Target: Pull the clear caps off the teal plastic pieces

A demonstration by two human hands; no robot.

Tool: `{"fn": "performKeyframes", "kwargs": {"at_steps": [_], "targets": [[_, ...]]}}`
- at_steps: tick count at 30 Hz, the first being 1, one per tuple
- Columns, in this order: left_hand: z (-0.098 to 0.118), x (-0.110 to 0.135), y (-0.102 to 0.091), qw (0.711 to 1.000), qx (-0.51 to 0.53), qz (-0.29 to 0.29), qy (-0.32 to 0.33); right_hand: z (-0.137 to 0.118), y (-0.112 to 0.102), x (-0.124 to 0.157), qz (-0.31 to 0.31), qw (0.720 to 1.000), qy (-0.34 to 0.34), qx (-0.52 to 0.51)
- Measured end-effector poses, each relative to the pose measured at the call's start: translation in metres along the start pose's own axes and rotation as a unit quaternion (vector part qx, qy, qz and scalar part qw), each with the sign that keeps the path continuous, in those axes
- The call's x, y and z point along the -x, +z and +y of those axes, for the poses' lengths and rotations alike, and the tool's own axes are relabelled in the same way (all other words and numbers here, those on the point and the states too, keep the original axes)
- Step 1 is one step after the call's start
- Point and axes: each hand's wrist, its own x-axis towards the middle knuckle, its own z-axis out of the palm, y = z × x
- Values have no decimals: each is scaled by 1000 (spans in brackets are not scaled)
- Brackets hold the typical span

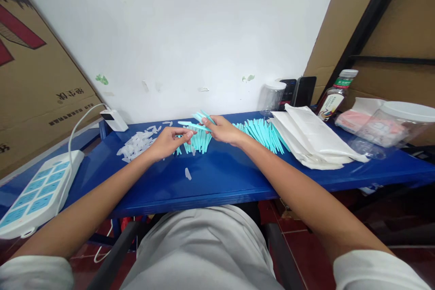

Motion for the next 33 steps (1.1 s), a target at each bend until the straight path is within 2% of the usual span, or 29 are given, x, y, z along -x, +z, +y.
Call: {"fn": "performKeyframes", "kwargs": {"at_steps": [4,7,11,16,18,21,25,29,33], "targets": [[7,4,5,1000,-2,23,-8,-1,17,5,-70,995,-66,13],[7,4,6,998,9,57,9,-2,23,7,-85,988,-108,66],[7,3,8,995,22,98,18,-2,24,7,-106,979,-126,120],[10,4,9,991,40,127,24,0,25,4,-44,964,-204,167],[10,3,9,991,44,121,28,0,26,4,-25,962,-209,173],[7,1,8,992,56,109,32,-2,27,5,9,972,-168,161],[5,-1,4,990,60,129,14,1,19,1,73,994,-25,74],[4,-2,0,987,57,150,-1,12,8,-9,170,982,81,-33],[3,-1,-2,986,68,150,-9,24,4,-17,204,968,130,-62]]}}
